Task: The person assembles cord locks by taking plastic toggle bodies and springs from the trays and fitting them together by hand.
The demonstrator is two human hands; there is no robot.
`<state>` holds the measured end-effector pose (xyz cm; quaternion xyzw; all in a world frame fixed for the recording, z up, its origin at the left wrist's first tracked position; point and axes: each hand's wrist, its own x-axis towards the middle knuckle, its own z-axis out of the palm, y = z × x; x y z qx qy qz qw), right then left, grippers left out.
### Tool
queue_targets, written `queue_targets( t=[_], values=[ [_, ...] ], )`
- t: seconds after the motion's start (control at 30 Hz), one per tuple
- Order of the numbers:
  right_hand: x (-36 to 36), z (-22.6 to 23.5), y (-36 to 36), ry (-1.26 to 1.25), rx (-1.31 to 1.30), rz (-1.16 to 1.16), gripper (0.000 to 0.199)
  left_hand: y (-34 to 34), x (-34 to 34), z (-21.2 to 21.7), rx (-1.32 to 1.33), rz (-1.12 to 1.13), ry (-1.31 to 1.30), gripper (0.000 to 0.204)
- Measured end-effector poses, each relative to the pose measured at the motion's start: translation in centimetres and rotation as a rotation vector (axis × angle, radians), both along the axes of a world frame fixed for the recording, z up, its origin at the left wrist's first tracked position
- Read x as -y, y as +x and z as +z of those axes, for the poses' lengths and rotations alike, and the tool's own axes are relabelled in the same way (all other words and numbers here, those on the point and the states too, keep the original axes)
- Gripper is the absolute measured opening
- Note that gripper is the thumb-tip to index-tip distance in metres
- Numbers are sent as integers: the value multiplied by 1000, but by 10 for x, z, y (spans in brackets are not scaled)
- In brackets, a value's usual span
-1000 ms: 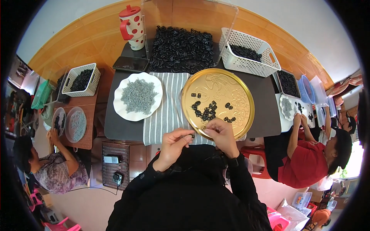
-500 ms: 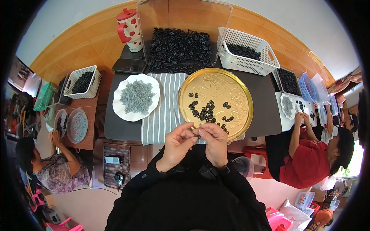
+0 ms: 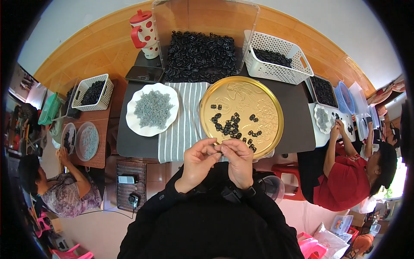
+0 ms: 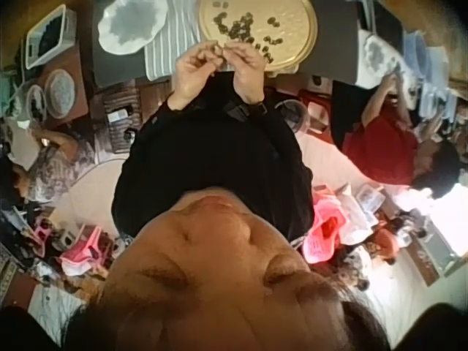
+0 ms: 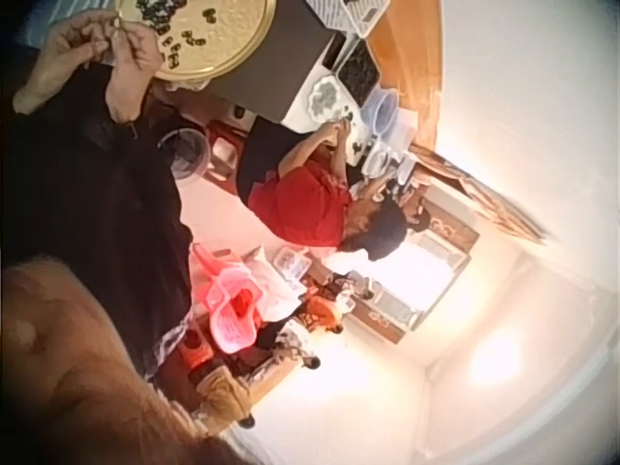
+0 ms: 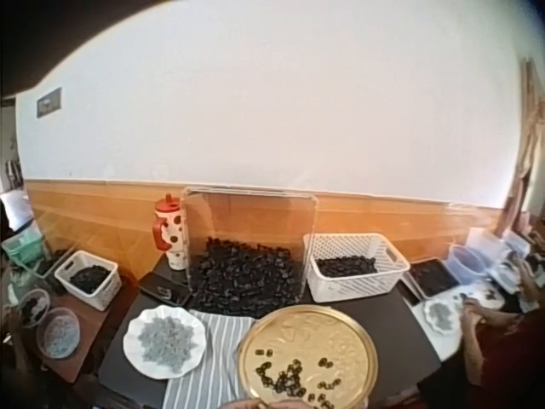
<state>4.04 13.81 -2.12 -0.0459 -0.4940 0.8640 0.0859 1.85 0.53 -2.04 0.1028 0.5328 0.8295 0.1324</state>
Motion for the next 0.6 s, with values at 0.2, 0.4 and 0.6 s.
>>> queue_targets(
  t=[0.2, 0.4, 0.6],
  values=[
    [5, 3, 2, 125, -46, -54, 13, 5, -2, 0, -25, 57, 33, 35],
    [-11, 8, -2, 293, 22, 69, 15, 0, 4, -1, -50, 44, -22, 25],
    [-28, 17, -12, 497, -135, 216, 20, 0, 7, -2, -34, -24, -64, 19]
  ],
)
